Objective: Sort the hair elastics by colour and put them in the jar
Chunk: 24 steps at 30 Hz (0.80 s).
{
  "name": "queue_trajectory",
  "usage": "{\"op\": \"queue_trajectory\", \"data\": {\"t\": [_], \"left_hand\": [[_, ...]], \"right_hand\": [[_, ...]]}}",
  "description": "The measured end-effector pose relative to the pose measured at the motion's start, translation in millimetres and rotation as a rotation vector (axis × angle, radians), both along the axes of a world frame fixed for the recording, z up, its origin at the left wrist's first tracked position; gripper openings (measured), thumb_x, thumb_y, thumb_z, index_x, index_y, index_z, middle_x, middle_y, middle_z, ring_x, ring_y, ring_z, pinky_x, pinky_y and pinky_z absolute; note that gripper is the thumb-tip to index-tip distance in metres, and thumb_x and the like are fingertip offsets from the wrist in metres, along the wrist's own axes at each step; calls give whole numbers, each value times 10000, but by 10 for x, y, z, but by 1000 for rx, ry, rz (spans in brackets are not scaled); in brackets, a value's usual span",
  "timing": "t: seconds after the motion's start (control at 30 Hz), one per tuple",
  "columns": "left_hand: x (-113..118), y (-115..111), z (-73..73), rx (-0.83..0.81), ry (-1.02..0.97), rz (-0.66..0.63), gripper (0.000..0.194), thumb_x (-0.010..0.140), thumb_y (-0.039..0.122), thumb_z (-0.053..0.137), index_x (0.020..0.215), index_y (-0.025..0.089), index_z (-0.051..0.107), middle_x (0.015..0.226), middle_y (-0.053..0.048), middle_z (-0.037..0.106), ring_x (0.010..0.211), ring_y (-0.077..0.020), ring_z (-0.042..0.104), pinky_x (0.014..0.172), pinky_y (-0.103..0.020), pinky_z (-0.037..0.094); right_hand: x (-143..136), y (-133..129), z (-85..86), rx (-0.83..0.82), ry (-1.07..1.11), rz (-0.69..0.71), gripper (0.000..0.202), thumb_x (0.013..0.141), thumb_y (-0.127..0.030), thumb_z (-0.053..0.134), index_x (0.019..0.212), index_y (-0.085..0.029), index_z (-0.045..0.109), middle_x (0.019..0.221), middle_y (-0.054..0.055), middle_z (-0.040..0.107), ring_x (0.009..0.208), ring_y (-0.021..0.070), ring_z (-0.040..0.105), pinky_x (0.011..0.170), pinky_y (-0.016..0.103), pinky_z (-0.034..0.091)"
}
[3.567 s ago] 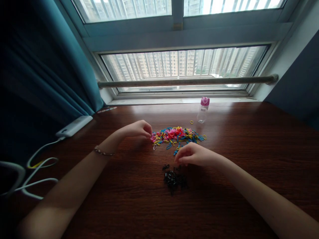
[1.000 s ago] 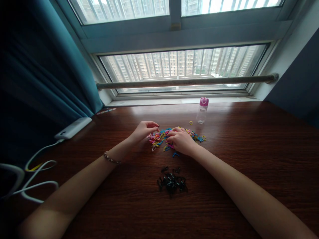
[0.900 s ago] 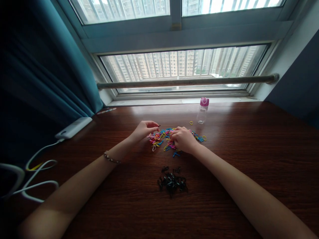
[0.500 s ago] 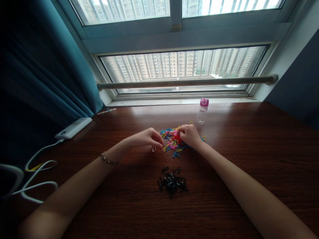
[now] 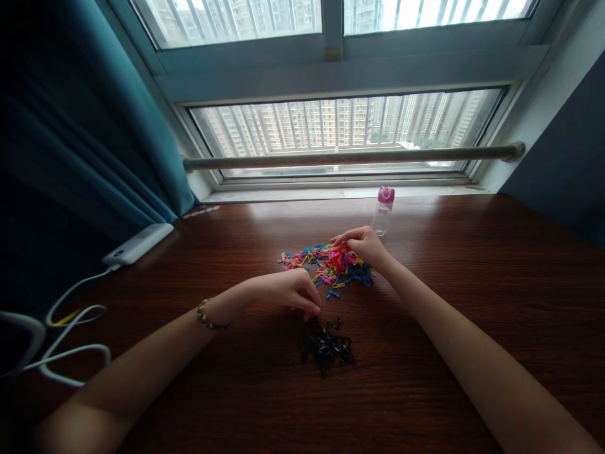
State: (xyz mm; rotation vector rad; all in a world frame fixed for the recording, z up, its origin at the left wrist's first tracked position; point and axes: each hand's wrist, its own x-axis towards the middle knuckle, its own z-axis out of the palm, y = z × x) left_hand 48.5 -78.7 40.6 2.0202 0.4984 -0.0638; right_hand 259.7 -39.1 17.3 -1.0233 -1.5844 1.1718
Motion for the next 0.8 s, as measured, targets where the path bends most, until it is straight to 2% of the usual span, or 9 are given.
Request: {"op": "queue_trajectory", "data": {"t": [0.07, 0.2, 0.3, 0.37, 0.47, 0.6, 0.7, 0.8], "left_hand": [[-3, 17, 4, 90, -38, 72, 239, 780, 330, 559, 740, 145, 706, 619, -21, 660, 541, -98, 549, 501, -163, 386], [-2, 58, -40, 241, -82, 186, 258, 791, 313, 537, 791, 115, 703, 659, -30, 663, 577, -106, 544, 534, -174, 384], [-7, 82, -73, 276, -94, 205, 273, 796, 311, 526, 824, 105, 702, 681, -38, 666, 597, -113, 542, 545, -177, 383], [-12, 89, -75, 297, -94, 210, 273, 798, 310, 523, 840, 107, 701, 687, -38, 666, 605, -114, 538, 549, -177, 382], [-15, 89, -58, 324, -92, 210, 278, 801, 316, 515, 839, 109, 698, 670, -32, 657, 591, -105, 518, 542, -171, 373], [-8, 103, -55, 338, -98, 259, 295, 792, 335, 517, 729, 106, 693, 576, -17, 614, 519, -83, 474, 485, -165, 338], [-34, 172, -86, 360, -95, 373, 290, 771, 335, 535, 674, 108, 687, 542, -17, 604, 486, -84, 470, 459, -171, 327], [-122, 308, -149, 440, -78, 572, 272, 762, 329, 536, 694, 112, 686, 564, -25, 621, 497, -99, 506, 467, -179, 347]], "right_hand": [[52, 21, 40, 31, -100, 24, 231, 619, -142, 482, 697, -133, 699, 786, 73, 697, 686, 169, 643, 634, 275, 512], [160, 78, 37, 231, -456, -16, 227, 654, -193, 558, 825, -149, 699, 701, 42, 687, 600, 135, 597, 570, 245, 475], [182, 88, -10, 337, -671, 16, 189, 649, -276, 628, 792, -178, 705, 685, 25, 683, 578, 129, 567, 558, 242, 441], [171, 79, -36, 377, -741, 49, 143, 657, -278, 629, 744, -195, 707, 686, 15, 682, 605, 131, 573, 591, 244, 431], [149, 68, -46, 382, -746, 50, 120, 673, -236, 602, 722, -197, 705, 687, 8, 681, 623, 128, 574, 621, 243, 426], [146, 69, -11, 343, -673, 3, 172, 679, -260, 601, 789, -172, 701, 706, 20, 683, 585, 116, 542, 569, 232, 419], [147, 62, 16, 326, -627, -15, 245, 689, -297, 602, 879, -172, 695, 715, 25, 683, 564, 109, 520, 534, 225, 407], [139, 49, 30, 327, -603, -20, 261, 696, -304, 599, 904, -179, 695, 699, 25, 677, 543, 102, 503, 514, 222, 395]]}}
